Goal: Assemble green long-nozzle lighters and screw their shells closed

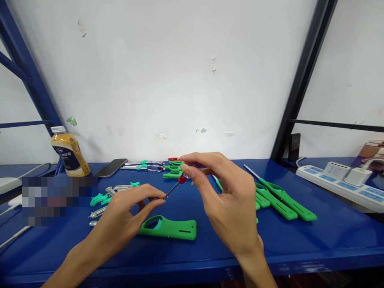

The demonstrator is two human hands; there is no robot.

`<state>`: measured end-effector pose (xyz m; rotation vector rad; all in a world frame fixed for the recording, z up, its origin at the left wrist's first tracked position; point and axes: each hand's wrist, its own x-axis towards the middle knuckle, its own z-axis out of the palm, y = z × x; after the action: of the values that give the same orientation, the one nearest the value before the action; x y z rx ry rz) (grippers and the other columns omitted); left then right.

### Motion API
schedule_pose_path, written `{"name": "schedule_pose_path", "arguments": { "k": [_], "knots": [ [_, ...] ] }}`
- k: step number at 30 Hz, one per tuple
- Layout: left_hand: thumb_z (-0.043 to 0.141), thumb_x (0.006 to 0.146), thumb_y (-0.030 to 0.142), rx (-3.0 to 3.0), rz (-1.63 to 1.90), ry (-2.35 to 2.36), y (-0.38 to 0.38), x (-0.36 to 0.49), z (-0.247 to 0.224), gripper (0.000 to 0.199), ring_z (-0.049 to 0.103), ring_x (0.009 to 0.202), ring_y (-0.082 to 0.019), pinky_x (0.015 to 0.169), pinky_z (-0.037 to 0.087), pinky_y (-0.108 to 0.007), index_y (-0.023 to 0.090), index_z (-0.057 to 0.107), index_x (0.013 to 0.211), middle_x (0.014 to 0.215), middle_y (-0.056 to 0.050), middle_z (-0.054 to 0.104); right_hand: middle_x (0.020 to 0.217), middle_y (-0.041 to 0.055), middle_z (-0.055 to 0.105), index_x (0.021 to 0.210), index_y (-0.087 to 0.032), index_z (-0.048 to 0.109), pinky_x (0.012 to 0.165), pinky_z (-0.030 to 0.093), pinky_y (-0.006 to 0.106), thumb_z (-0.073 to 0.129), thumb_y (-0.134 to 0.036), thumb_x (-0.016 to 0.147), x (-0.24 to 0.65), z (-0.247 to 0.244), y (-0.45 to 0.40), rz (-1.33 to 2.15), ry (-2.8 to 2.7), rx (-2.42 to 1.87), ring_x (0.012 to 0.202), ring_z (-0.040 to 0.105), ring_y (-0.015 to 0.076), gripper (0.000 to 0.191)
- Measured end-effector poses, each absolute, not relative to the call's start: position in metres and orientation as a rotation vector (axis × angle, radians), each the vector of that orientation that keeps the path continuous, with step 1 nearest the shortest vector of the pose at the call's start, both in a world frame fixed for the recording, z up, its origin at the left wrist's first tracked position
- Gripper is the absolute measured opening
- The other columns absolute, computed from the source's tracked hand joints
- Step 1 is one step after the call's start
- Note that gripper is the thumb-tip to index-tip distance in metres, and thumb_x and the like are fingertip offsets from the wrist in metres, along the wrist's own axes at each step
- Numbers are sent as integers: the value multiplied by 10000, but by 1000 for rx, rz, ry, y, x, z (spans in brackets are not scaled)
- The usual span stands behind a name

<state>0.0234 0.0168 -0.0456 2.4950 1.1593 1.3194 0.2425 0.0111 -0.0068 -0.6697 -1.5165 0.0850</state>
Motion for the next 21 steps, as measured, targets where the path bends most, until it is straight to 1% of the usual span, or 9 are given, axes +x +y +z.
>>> {"name": "schedule_pose_path", "arguments": {
  "k": [6,9,13,16,19,21],
  "knots": [
    [685,973,122,2434,1286,1163,16,29,-47,141,665,676,-122,632,488,-222,232,773,983,879,37,796,1032,-25,821,1101,-326,802,753,643,309,714,-207,1014,247,-4,10,84,-1620,-638,821,763,166,171],
    [682,969,136,2351,1257,1178,13,32,-47,139,648,656,-114,608,469,-213,242,770,956,836,54,779,1059,-22,824,1158,-322,792,788,648,300,681,-199,1040,249,-4,10,133,-1664,-600,892,787,171,204],
    [643,981,155,2256,1219,1167,11,40,-50,148,615,644,-114,599,457,-214,245,746,924,838,56,756,1141,-44,815,1220,-346,768,847,645,275,646,-191,1064,250,-6,9,233,-1678,-571,962,795,155,251],
    [611,1003,160,2224,1208,1163,12,48,-59,148,615,695,-128,660,474,-233,237,712,926,874,42,730,1144,-59,808,1237,-355,749,851,639,256,659,-185,1054,255,-5,8,269,-1694,-571,956,790,139,265],
    [590,1021,135,2254,1202,1142,13,58,-71,152,634,814,-155,757,482,-267,232,681,946,946,22,704,1080,-70,819,1155,-321,769,858,610,213,695,-173,1026,263,0,6,191,-1818,-632,922,781,114,210],
    [584,1028,111,2315,1184,1132,14,64,-78,165,630,878,-177,805,473,-293,229,667,947,958,14,695,1062,-73,826,1126,-298,773,862,591,188,707,-165,1015,270,3,4,144,-1919,-672,926,778,106,185]
  ]
}}
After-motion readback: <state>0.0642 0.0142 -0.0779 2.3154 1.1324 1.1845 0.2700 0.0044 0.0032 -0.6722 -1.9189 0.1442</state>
